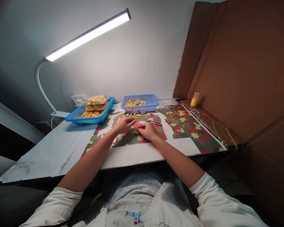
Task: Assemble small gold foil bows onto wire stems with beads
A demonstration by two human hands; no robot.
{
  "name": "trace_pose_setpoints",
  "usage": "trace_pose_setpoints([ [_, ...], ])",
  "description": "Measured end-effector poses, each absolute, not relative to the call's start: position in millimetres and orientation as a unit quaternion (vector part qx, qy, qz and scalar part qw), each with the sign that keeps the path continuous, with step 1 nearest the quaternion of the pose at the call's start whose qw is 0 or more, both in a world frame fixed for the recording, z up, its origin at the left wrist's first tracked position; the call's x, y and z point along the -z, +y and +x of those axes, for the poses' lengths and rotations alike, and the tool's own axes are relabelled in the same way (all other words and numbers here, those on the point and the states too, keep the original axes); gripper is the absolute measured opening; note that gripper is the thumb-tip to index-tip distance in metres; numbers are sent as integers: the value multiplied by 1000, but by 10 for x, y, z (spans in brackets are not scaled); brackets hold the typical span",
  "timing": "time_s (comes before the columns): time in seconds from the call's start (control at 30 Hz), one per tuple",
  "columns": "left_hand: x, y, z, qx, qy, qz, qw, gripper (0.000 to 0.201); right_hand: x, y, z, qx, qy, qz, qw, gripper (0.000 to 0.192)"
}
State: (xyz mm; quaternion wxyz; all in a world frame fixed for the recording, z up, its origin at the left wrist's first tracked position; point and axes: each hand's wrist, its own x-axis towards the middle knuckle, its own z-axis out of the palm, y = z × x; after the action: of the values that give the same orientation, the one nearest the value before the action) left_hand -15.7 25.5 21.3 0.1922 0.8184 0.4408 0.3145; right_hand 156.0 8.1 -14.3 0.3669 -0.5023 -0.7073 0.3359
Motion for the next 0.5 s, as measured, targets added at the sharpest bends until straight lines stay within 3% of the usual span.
trace_pose_setpoints([
  [0.5, -252, 245, -99, -324, 462, 790, 241, 31, 70, 19, 1524, -238, -740, -552, 301, 15],
])
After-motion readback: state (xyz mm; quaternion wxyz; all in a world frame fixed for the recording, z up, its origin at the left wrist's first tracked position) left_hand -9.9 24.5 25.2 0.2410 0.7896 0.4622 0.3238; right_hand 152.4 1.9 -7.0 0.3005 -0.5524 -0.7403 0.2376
